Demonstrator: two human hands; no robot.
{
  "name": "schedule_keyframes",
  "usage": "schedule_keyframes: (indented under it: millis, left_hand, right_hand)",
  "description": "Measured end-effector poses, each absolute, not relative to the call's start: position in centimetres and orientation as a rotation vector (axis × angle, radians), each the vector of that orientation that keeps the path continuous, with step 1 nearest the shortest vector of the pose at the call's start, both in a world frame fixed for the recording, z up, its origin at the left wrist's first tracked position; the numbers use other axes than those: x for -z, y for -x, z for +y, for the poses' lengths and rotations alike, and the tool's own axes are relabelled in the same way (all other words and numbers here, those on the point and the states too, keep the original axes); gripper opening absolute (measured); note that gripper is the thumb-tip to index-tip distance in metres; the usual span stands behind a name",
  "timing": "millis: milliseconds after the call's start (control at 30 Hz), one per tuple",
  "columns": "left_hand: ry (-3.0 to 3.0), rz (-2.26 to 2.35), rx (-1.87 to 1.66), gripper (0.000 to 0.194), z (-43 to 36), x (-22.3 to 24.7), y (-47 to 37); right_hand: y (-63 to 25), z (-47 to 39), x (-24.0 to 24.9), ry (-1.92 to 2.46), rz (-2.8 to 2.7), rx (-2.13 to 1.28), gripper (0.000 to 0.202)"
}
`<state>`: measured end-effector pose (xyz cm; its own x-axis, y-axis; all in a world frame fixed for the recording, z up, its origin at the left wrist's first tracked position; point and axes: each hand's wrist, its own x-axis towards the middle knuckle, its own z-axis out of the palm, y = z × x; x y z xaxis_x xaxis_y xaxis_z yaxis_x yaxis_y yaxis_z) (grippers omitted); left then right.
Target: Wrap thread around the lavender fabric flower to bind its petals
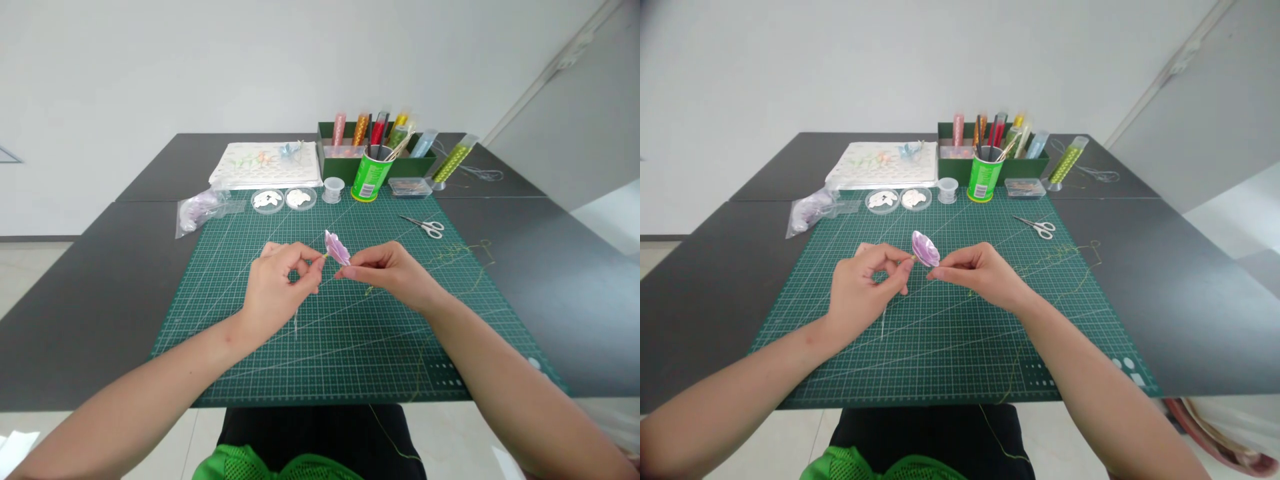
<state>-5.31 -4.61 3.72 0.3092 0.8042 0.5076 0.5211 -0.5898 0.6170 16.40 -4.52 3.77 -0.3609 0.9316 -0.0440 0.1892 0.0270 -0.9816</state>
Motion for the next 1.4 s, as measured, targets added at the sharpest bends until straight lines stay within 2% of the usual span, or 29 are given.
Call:
schedule_keyframes:
  millis: [467,800,1033,1400]
  left_hand:
    - [-2.209,1.310,-1.164,0.015,-3.4,-3.0,5.5]
    - [-2.263,1.130,-0.755,0.022,-3.6,-2.7,5.2]
    - [-2.084,0.911,-0.490,0.023,-4.3,-3.1,5.0]
    - [-1.817,0.889,-0.392,0.020,-4.7,-4.2,5.0]
  right_hand:
    - [-16.6,-5.0,-3.8,0.959,-1.695,-1.541,0.025]
    - [-16.8,-5.8,-4.4,0.826,-1.702,-1.339,0.013]
    - [-17.2,-5.3,-3.5,0.835,-1.637,-1.184,0.060]
    - [-17.3,-4.5,-2.7,1.074,-1.602,-1.273,0.089]
